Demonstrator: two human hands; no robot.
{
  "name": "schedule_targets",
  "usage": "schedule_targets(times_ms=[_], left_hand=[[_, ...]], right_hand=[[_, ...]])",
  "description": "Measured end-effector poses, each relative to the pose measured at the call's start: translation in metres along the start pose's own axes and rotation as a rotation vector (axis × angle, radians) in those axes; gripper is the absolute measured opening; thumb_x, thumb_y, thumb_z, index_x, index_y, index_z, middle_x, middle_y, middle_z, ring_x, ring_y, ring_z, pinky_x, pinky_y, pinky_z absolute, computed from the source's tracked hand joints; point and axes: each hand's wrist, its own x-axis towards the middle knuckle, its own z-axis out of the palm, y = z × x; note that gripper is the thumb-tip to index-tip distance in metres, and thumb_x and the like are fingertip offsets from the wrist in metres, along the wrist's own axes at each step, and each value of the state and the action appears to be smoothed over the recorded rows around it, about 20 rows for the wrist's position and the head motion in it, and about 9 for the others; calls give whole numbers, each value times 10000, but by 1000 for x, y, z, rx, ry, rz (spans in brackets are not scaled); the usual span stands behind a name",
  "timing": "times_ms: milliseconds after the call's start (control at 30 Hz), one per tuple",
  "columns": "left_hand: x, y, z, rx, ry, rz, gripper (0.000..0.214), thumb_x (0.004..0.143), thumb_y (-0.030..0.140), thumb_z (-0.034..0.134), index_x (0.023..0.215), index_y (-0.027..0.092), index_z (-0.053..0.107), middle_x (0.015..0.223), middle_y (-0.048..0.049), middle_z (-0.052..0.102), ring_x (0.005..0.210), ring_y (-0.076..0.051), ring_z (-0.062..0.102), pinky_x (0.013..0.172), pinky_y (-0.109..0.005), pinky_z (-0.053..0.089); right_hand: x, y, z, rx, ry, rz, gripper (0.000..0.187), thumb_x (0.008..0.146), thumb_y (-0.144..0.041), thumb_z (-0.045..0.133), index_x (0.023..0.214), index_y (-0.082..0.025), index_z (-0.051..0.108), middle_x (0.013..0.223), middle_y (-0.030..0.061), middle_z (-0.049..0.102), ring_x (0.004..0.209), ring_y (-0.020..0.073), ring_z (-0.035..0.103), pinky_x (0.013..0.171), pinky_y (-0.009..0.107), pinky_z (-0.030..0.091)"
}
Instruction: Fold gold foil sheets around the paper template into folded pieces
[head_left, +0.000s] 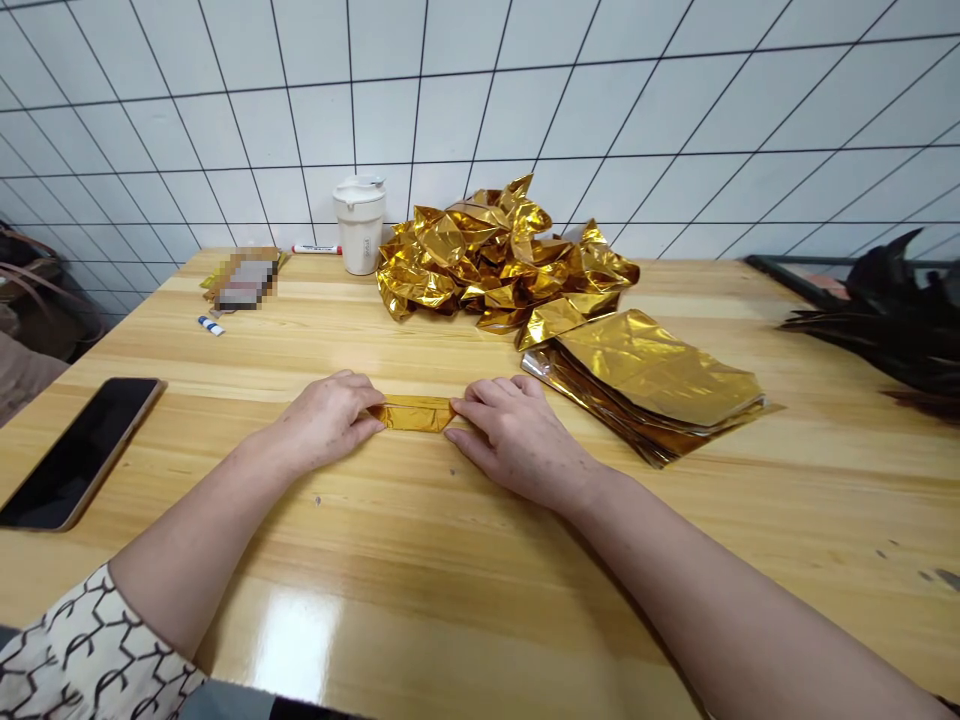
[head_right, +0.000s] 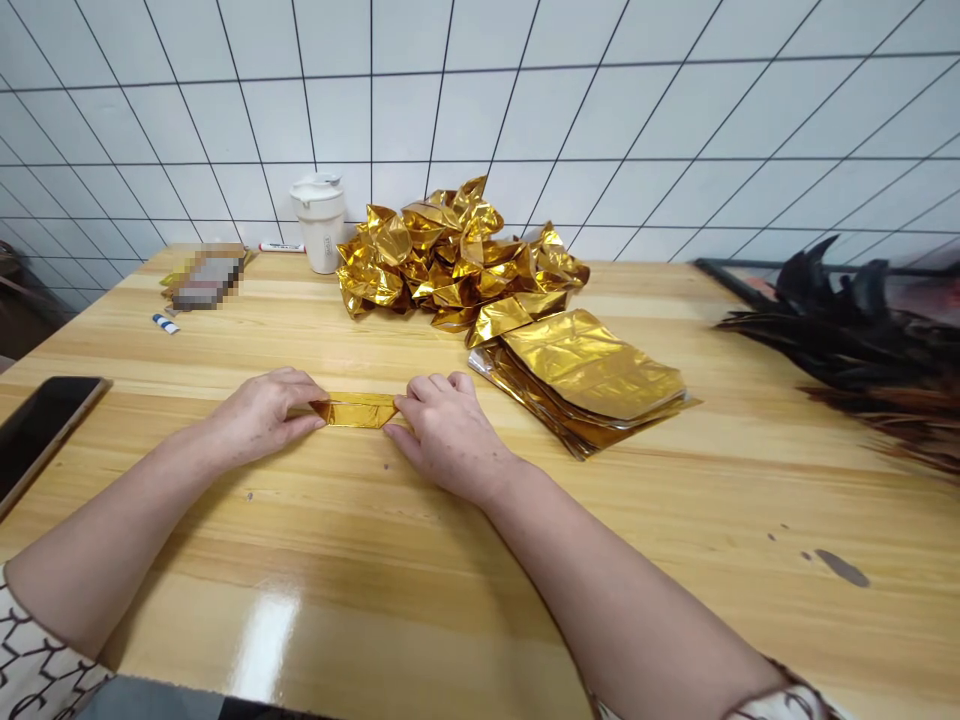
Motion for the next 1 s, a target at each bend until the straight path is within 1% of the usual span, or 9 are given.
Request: schedule_targets(times_ms=[200, 333, 567, 800, 1000], left_hand=[[1, 1, -2, -11, -20, 20, 138, 828, 176, 600, 925, 194, 697, 886, -59, 675, 882, -218, 619, 794, -340, 507], [2, 2, -5, 26, -47, 53, 120, 847, 184, 582, 885, 177, 695, 886, -69, 660, 880, -218, 611, 795, -339, 504], [2, 2, -4, 104, -69, 93, 134, 883, 198, 556, 851, 163, 681, 873, -72, 635, 865, -207, 595, 771, -320, 498], [1, 5, -2, 219, -62, 117, 151, 900, 203, 543, 864, 160, 683, 881, -66, 647, 867, -197, 600, 756, -304, 501], [3, 10, -3, 313, -71, 127, 184, 907, 192, 527, 825, 152, 688, 838, -68, 662, 831, -196, 611, 738, -299, 505]], right_hand=[[0, -2, 0, -35, 24, 10, 249, 890, -313, 518, 864, -154, 708, 790, 87, 626, 772, 216, 511, 785, 381, 302], [1, -3, 1, -78, 41, 20, 283, 893, -342, 518, 791, -152, 702, 780, 93, 635, 773, 219, 508, 798, 389, 300], [2, -3, 0, -91, 61, 3, 295, 900, -352, 527, 743, -163, 690, 767, 85, 638, 764, 211, 495, 794, 383, 296], [1, -2, 3, -129, 73, -30, 304, 907, -350, 535, 752, -141, 692, 762, 82, 644, 767, 204, 491, 811, 368, 291], [1, -2, 2, -138, 69, -46, 315, 902, -393, 542, 752, -159, 690, 775, 79, 652, 771, 206, 493, 808, 365, 286]])
